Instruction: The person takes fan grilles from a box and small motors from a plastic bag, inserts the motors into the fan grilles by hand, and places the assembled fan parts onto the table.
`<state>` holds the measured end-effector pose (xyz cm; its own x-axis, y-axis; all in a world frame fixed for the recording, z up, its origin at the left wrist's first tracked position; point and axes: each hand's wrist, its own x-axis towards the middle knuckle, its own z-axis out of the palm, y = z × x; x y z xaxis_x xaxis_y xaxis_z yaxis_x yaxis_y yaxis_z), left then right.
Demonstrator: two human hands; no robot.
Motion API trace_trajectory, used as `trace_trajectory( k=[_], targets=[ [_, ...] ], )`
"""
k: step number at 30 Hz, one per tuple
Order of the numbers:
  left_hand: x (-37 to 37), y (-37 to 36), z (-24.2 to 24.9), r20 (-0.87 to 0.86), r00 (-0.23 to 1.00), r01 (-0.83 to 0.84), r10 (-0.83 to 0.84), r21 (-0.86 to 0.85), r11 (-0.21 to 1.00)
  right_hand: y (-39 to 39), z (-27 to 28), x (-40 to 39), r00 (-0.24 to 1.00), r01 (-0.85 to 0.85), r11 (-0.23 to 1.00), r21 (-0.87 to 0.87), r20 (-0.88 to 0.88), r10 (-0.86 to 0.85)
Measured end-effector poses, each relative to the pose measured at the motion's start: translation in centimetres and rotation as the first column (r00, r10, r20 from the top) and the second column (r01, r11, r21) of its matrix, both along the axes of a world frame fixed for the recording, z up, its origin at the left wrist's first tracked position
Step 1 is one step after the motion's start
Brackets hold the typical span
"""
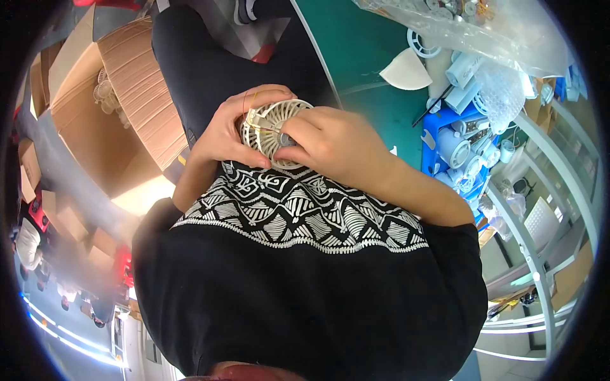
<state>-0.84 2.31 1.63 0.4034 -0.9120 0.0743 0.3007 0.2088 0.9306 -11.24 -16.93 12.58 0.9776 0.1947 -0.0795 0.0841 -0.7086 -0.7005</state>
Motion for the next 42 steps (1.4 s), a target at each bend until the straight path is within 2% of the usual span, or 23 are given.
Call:
trace_trajectory(
  k=[6,10,12,14,16,18,19,20,21,22,24,25,26,27,29,31,32,34,36,37,38,41,42],
  targets=[
    [0.4,-0.5,0.6,0.200,0.980,0.004,-0.001,-0.014,1.000,-0.5,-0.2,0.1,0.992,-0.033,0.999,-0.032,-0.119,0.029],
    [0.4,-0.4,0.8,0.237,0.970,-0.050,0.048,0.000,0.999,-0.1,-0.6,0.0,0.999,0.000,0.999,-0.049,-0.053,-0.003],
    [0.2,-0.4,0.7,0.275,0.958,-0.088,0.087,-0.010,0.996,-0.2,-1.0,-0.3,0.993,-0.015,0.995,-0.103,-0.119,0.003],
    [0.3,-0.3,0.4,0.234,0.972,-0.042,0.032,0.038,0.998,0.0,-1.2,-0.3,0.991,-0.012,0.991,-0.137,-0.135,-0.007],
    [0.5,-0.3,-0.2,0.114,0.991,0.069,-0.071,0.022,0.997,-0.2,-1.1,-0.2,0.981,-0.016,0.992,-0.121,-0.194,-0.008],
    [0.8,-0.3,-1.9,0.101,0.990,0.098,-0.094,-0.031,0.995,-1.2,-0.5,-0.2,0.973,0.061,0.997,-0.039,-0.223,-0.069],
    [0.9,-0.6,-2.7,0.122,0.983,0.136,-0.137,0.015,0.991,-2.1,0.5,0.1,0.964,0.097,0.995,-0.002,-0.249,-0.094],
    [1.1,-0.3,-2.4,0.044,0.982,0.180,-0.184,0.082,0.980,-3.3,1.5,0.1,0.971,0.141,0.989,0.053,-0.203,-0.127],
    [1.3,0.0,-1.9,-0.029,0.985,0.172,-0.170,0.093,0.981,-5.0,2.4,0.1,0.992,0.110,0.994,0.006,-0.066,-0.109],
    [1.3,-0.1,-1.6,-0.104,0.979,0.182,-0.173,0.091,0.979,-6.6,4.6,0.3,0.974,0.160,0.983,-0.091,-0.146,-0.172],
    [0.5,0.3,-2.4,-0.423,0.898,0.096,-0.123,-0.085,0.992,-8.8,6.9,0.5,0.957,-0.064,0.945,-0.321,-0.290,-0.033],
    [0.0,-0.2,-2.7,-0.573,0.800,0.078,-0.176,-0.191,0.979,-8.9,7.0,0.1,0.952,-0.180,0.902,-0.393,-0.300,0.059],
    [0.4,-0.3,-3.2,-0.515,0.832,0.077,-0.208,-0.263,0.962,-9.6,6.5,0.1,0.933,-0.282,0.833,-0.476,-0.340,0.122],
    [-0.1,-0.5,-2.9,-0.639,0.720,0.091,-0.270,-0.299,0.950,-9.8,6.4,-0.2,0.884,-0.375,0.737,-0.562,-0.457,0.101],
    [0.0,-1.5,-4.2,-0.633,0.719,0.139,-0.286,-0.273,0.952,-11.2,5.2,-0.8,0.852,-0.418,0.699,-0.580,-0.517,0.080],
    [-0.2,-1.8,-4.4,-0.716,0.641,0.115,-0.277,-0.268,0.957,-11.1,6.5,0.1,0.854,-0.415,0.726,-0.549,-0.511,0.102],
    [-0.4,-1.9,-4.4,-0.737,0.633,0.087,-0.236,-0.236,0.968,-11.4,7.9,0.9,0.805,-0.364,0.823,-0.436,-0.591,0.043],
    [-0.3,-2.0,-4.0,-0.753,0.619,0.068,-0.225,-0.234,0.970,-12.5,12.0,2.9,0.775,-0.234,0.904,-0.357,-0.630,-0.048],
    [-0.1,-2.0,-3.6,-0.746,0.633,0.085,-0.206,-0.198,0.977,-14.5,13.8,4.3,0.880,0.156,0.919,-0.362,-0.371,-0.296],
    [-0.4,-2.1,-3.8,-0.764,0.619,0.071,-0.181,-0.175,0.982,-15.9,13.0,5.2,0.958,0.215,0.865,-0.454,-0.073,-0.276],
    [-0.5,-2.1,-3.9,-0.784,0.590,0.071,-0.193,-0.188,0.980,-17.6,11.9,6.1,0.950,0.304,0.799,-0.518,0.227,-0.214],
    [-0.7,-2.4,-4.2,-0.827,0.510,0.067,-0.236,-0.235,0.970,-21.1,9.3,7.4,0.979,0.186,0.540,-0.821,0.106,-0.176],
    [-0.8,-2.3,-4.1,-0.833,0.501,0.062,-0.235,-0.236,0.970,-21.4,8.5,7.6,0.980,0.137,0.532,-0.836,0.038,-0.193]
  ],
)
